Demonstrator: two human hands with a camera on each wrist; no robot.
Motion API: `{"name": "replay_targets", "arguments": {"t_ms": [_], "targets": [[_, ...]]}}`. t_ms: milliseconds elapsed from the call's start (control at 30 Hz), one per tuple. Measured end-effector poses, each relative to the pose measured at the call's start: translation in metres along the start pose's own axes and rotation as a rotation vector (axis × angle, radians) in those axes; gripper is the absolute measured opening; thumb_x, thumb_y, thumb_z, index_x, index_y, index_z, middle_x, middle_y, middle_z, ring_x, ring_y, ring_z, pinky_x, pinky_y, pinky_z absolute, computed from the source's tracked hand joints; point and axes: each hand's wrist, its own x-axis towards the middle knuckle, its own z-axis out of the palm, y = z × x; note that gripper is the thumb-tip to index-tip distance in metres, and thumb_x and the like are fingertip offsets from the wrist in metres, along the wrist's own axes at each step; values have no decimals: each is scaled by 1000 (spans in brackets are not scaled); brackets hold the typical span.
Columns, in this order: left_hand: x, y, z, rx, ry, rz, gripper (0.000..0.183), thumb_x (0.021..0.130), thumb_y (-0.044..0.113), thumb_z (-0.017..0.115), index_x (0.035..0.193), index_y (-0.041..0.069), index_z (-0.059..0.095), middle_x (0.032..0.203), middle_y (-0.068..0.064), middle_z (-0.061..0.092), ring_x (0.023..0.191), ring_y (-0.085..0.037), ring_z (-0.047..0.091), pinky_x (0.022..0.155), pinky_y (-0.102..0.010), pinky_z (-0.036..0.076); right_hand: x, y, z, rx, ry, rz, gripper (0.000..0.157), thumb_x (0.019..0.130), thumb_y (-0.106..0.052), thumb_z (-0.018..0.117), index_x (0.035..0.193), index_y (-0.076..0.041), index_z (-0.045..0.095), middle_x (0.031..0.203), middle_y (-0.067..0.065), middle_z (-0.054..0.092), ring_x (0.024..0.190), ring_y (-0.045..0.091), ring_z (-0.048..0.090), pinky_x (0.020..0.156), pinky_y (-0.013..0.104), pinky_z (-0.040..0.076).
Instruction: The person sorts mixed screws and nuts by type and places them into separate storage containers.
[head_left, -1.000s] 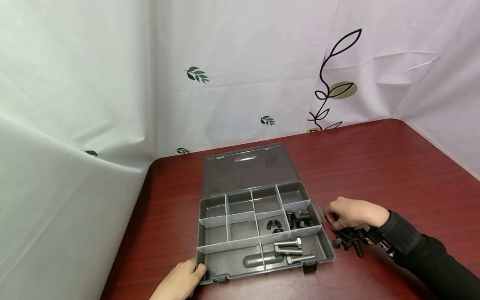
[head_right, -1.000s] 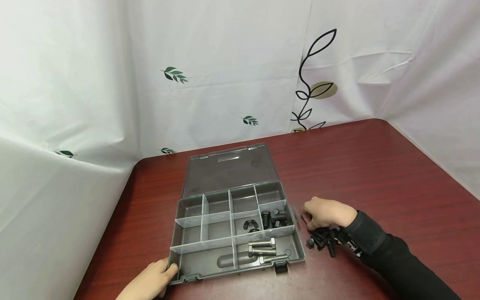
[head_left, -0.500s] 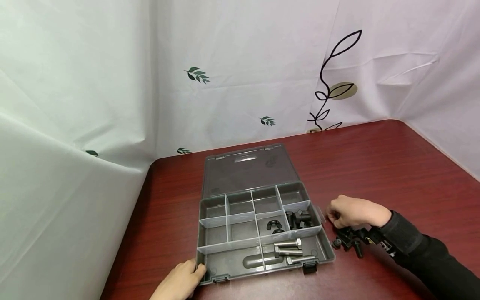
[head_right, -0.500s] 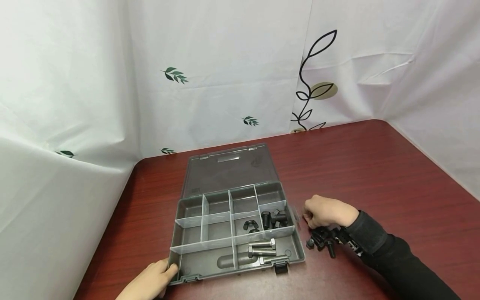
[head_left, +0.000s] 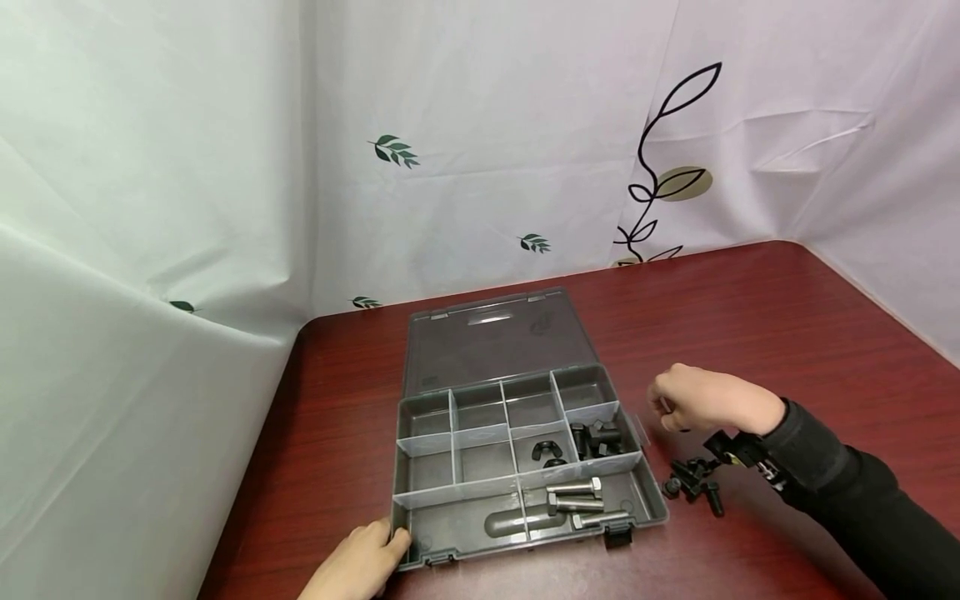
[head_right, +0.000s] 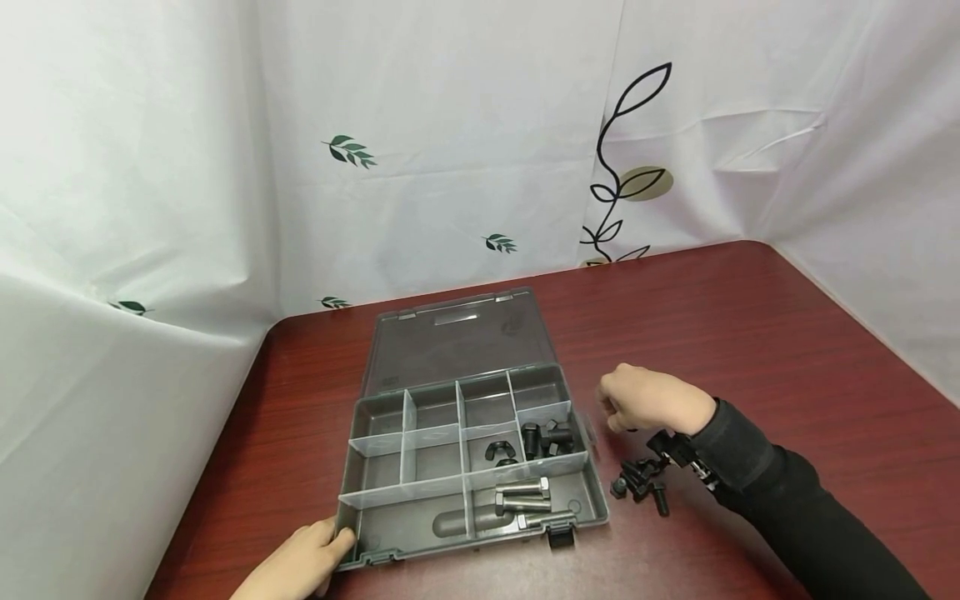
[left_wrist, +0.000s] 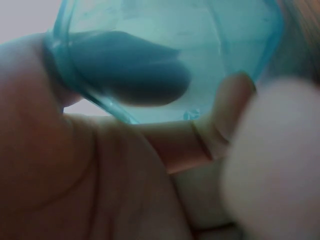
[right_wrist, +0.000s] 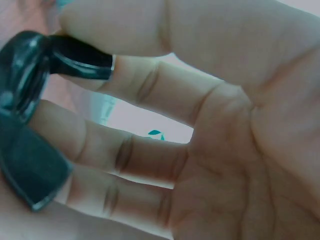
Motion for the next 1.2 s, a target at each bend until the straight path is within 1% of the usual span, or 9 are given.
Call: {"name": "replay_targets", "arguments": {"t_ms": [267, 467, 567, 667, 800, 900, 1100, 1200], "targets": [[0, 0, 0, 4, -8, -10, 32, 93, 32, 44, 69, 11, 45, 62, -1, 39, 60, -19, 40, 60, -36, 36, 10, -17, -13, -37, 7, -35, 20, 77, -2, 62, 70, -19, 53, 64, -10, 43, 55, 4, 35, 52, 25, 31], [1, -2, 0, 6, 0, 3, 32, 93, 32, 44, 69, 11, 45, 62, -1, 40, 61, -19, 41, 61, -36, 36, 18, -31, -21, -56, 36, -105, 22, 77, 0, 58, 70, -20, 53, 65, -11, 42, 55, 3, 34, 53, 25, 31], [1, -2, 0, 8, 3, 9, 32, 93, 32, 44, 69, 12, 45, 62, -1, 40, 61, -18, 41, 60, -36, 36, 21, -35, -23, -50, 53, -142, 24, 76, 1, 57, 68, -21, 51, 64, -11, 40, 55, 2, 31, 52, 25, 29], [1, -2, 1, 8, 5, 11, 32, 93, 32, 44, 68, 12, 45, 62, -1, 40, 60, -18, 41, 60, -35, 36, 24, -38, -23, -53, 55, -159, 26, 76, 1, 56, 66, -21, 48, 62, -11, 37, 54, 3, 26, 52, 25, 25], [1, -3, 1, 1, 4, 10, 32, 93, 32, 44, 68, 12, 45, 61, -1, 41, 59, -18, 41, 59, -35, 36, 28, -43, -23, -36, 38, -159, 25, 77, 1, 57, 67, -20, 47, 60, -11, 35, 54, 3, 25, 52, 25, 24], [0, -3, 1, -6, 1, 5, 33, 93, 32, 44, 68, 11, 45, 61, -1, 41, 58, -18, 41, 59, -35, 36, 31, -48, -25, -18, 29, -158, 25, 77, 0, 58, 67, -20, 47, 60, -10, 36, 53, 3, 28, 52, 24, 25], [1, -3, 2, -7, -3, 6, 33, 93, 32, 44, 68, 11, 45, 61, -1, 41, 57, -18, 41, 59, -35, 36, 39, -57, -26, -26, 14, -169, 24, 77, 0, 57, 67, -19, 47, 62, -10, 36, 55, 4, 27, 53, 25, 25], [1, -3, 2, -6, -3, 8, 33, 93, 32, 44, 68, 11, 44, 60, -1, 41, 57, -18, 40, 58, -34, 36, 43, -61, -25, -14, -1, -162, 23, 77, 0, 56, 68, -19, 48, 62, -9, 38, 51, 4, 30, 52, 24, 27]]}}
